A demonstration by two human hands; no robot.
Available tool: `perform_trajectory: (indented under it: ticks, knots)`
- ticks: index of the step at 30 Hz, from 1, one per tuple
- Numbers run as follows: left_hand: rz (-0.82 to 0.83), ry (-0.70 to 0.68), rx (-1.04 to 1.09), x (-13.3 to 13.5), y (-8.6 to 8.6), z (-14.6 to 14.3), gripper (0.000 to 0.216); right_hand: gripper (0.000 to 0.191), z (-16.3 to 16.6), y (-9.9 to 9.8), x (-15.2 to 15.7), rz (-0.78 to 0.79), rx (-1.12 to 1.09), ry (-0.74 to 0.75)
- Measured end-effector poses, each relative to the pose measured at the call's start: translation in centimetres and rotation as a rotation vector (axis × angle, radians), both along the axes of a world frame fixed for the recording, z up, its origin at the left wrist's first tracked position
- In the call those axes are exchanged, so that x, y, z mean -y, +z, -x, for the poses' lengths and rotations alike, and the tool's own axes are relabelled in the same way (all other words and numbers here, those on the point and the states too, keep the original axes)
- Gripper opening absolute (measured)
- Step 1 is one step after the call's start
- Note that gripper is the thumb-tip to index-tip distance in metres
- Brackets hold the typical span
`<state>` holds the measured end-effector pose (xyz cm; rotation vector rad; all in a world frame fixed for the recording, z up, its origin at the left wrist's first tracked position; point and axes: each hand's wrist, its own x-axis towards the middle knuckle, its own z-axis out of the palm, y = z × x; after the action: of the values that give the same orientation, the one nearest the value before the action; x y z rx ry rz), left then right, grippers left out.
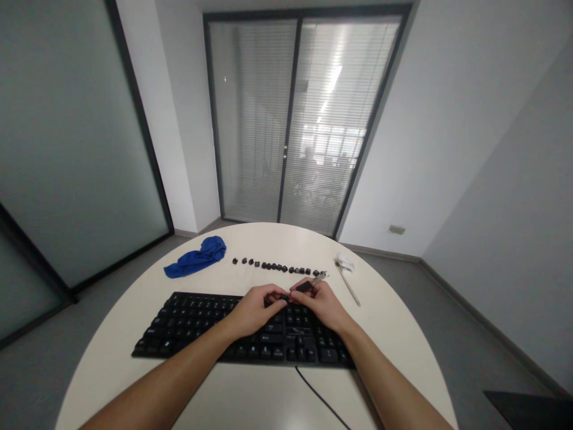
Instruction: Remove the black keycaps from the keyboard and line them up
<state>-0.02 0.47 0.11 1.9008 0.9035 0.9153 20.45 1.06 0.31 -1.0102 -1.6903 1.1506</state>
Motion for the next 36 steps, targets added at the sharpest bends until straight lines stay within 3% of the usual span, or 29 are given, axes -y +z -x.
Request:
perform_trajectory:
  ticks: [6, 16, 25, 32, 36]
  knots:
    - [-0.053, 0.113, -0.056, 0.3, -0.1, -0.2, 0.021, 0.029, 0.2, 0.6, 0.6, -0.098, 0.071, -0.003]
    - [-0.023, 0.112, 0.0, 0.0, -0.2, -0.2, 0.025, 0.029, 0.3, 0.7, 0.8, -0.113, 0.059, 0.031]
    - [0.12, 0.063, 0.113, -0.9, -0.6, 0.0, 0.03, 0.03, 0.3, 0.7, 0.8, -0.112, 0.041, 0.018]
    - [0.086, 0.138, 0.085, -1.0, -0.4, 0.1, 0.025, 0.027, 0.4, 0.9, 0.8, -0.112, 0.014, 0.016]
    - [0.065, 0.099, 0.066, -0.9, -0.2, 0.2, 0.027, 0.027, 0.3, 0.7, 0.8, -0.184, 0.139, -0.027]
